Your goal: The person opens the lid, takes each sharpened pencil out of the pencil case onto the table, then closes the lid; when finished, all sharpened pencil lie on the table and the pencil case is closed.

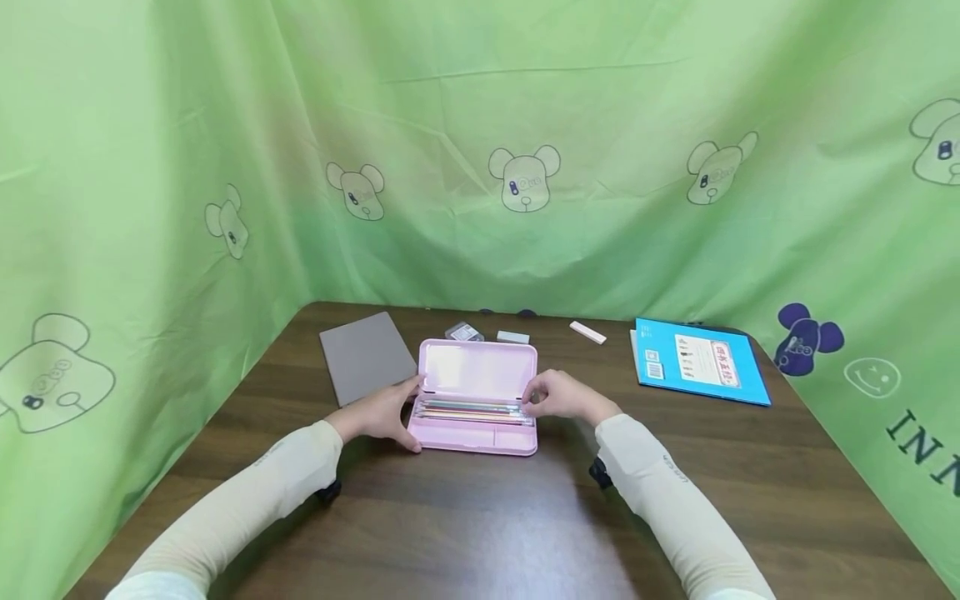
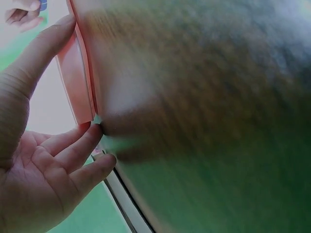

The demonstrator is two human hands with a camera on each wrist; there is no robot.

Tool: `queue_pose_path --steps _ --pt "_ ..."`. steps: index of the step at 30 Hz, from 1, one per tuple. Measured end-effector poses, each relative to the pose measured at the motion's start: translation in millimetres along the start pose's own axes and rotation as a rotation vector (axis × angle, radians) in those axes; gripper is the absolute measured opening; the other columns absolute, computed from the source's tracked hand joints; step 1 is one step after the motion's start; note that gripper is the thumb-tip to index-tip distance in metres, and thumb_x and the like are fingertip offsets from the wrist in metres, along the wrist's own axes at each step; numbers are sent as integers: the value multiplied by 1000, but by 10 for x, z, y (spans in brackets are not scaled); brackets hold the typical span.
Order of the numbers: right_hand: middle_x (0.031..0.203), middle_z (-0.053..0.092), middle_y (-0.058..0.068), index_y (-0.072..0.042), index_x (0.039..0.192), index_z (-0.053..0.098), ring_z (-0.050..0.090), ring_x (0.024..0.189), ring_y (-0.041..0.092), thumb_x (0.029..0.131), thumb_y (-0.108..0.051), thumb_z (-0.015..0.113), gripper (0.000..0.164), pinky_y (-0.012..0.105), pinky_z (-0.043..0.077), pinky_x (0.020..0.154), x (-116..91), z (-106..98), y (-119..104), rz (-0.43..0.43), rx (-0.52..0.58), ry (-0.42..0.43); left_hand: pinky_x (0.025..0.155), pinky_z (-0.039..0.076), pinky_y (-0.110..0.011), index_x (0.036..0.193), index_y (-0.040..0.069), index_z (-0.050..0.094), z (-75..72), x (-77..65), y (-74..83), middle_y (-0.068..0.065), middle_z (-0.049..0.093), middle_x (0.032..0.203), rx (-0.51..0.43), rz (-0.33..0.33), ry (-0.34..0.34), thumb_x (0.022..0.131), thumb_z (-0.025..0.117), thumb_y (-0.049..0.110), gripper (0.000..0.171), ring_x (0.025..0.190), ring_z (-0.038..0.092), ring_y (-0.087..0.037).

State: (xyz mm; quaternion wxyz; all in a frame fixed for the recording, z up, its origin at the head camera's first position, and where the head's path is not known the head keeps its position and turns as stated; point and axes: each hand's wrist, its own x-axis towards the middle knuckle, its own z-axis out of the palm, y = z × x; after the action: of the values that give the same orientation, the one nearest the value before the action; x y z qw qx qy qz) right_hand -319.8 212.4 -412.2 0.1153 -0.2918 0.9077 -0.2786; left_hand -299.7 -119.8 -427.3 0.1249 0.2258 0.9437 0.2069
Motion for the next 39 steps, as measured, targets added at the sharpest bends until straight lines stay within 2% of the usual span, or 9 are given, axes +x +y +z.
queue_pose_path --steps 5,11,17,23,28,34,39 --pt "61 51 -6 -8 85 69 44 56 6 78 -15 71 11 22 38 53 34 114 -17 6 -55 -55 105 35 -41 147 5 18 3 -2 12 -16 44 141 -1 -2 -3 56 86 43 120 127 44 -28" --pt "62 54 -7 -9 79 68 45 57 5 76 -14 73 7 21 40 54 57 163 -57 6 -112 -56 107 34 -41 148 5 16 8 -5 38 -16 40 143 -4 -11 -22 57 86 42 120 129 41 -28" --pt "58 47 -10 -11 72 65 40 53 3 79 -13 69 8 19 33 50 63 153 -108 -47 -186 -46 107 33 -42 148 6 15 -19 12 47 -14 39 144 5 -24 -24 57 86 44 122 130 40 -27" --pt "57 46 -10 -11 74 68 37 51 2 84 -12 64 11 18 31 47 44 137 -146 -81 -262 -49 107 33 -43 148 7 14 -38 22 38 -14 38 145 -4 -37 -28 57 86 44 121 130 40 -28" --pt "54 39 -12 -12 65 62 32 50 2 87 -13 62 22 17 28 47 25 168 -147 -142 -390 -24 106 34 -43 147 5 16 -40 15 26 -15 41 143 12 -27 -18 57 86 43 120 128 42 -28" --pt "51 37 -11 -16 55 53 30 48 5 82 -12 64 30 20 27 44 7 219 -165 -194 -564 17 104 36 -42 147 2 17 -33 4 31 -17 43 141 19 -1 -6 57 86 43 120 127 44 -30" --pt "53 42 -10 -18 55 53 33 49 7 76 -11 64 25 23 30 45 32 218 -157 -172 -614 30 104 36 -42 147 4 17 -29 -1 41 -17 43 141 19 -8 -3 57 86 43 120 126 44 -29"
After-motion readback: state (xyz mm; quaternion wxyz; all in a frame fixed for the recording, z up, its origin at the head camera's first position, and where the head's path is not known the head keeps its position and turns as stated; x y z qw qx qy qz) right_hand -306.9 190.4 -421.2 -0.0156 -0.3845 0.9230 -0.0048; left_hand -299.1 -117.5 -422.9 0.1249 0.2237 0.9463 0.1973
